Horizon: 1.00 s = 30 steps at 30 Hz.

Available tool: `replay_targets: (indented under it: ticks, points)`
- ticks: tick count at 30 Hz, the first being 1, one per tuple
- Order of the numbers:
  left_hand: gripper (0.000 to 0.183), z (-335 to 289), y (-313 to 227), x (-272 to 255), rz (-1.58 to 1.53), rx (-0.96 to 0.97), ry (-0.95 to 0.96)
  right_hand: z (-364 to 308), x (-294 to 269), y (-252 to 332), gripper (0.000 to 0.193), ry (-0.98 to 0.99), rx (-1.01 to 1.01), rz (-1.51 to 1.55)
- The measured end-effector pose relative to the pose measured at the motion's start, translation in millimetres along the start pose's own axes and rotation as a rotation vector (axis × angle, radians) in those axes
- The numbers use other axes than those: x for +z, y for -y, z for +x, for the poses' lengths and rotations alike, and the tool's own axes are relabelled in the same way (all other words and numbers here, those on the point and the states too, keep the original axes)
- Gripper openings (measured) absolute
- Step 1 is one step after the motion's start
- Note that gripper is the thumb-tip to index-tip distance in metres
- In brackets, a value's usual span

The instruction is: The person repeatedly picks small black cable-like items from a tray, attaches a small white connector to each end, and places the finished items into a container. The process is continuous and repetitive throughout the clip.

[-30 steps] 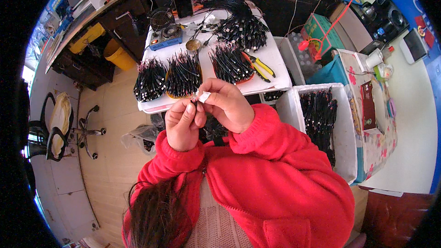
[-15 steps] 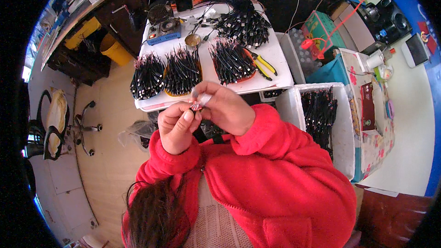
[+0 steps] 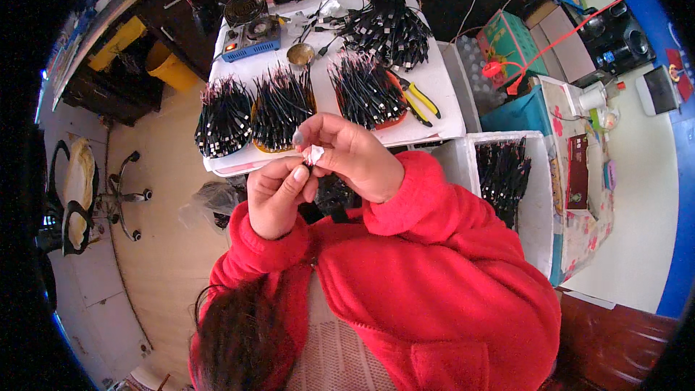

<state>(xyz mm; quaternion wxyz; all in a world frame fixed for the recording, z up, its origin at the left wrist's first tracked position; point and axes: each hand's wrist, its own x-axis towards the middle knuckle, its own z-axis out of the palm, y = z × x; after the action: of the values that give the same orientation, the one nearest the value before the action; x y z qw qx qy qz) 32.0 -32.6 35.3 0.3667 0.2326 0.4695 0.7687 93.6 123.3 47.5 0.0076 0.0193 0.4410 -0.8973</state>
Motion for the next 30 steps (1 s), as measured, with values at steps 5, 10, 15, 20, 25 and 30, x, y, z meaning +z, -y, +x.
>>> replay_targets:
  ticks: [5,10,15,20,25,30]
  points:
    - [0.021,7,-2,-13,-0.052,-0.137,0.065,10,-14,-2,0.027,0.050,0.006,-0.056]
    - [0.021,0,-5,-18,-0.015,-0.157,0.093,3,-14,-9,0.035,-0.017,-0.058,-0.161]
    - [0.016,-10,1,-3,0.244,0.038,-0.069,-10,3,-25,0.040,-0.173,-0.278,-0.352]
    - [0.016,-17,0,-5,0.123,-0.001,-0.039,-14,5,-27,0.023,-0.150,-0.282,-0.490]
    - [0.019,-25,1,-5,-0.031,-0.138,0.042,-21,1,1,0.036,-0.066,-0.328,-0.894]
    - [0.018,-32,-2,0,0.011,-0.162,0.063,-27,10,15,0.030,0.110,-0.544,-1.423]
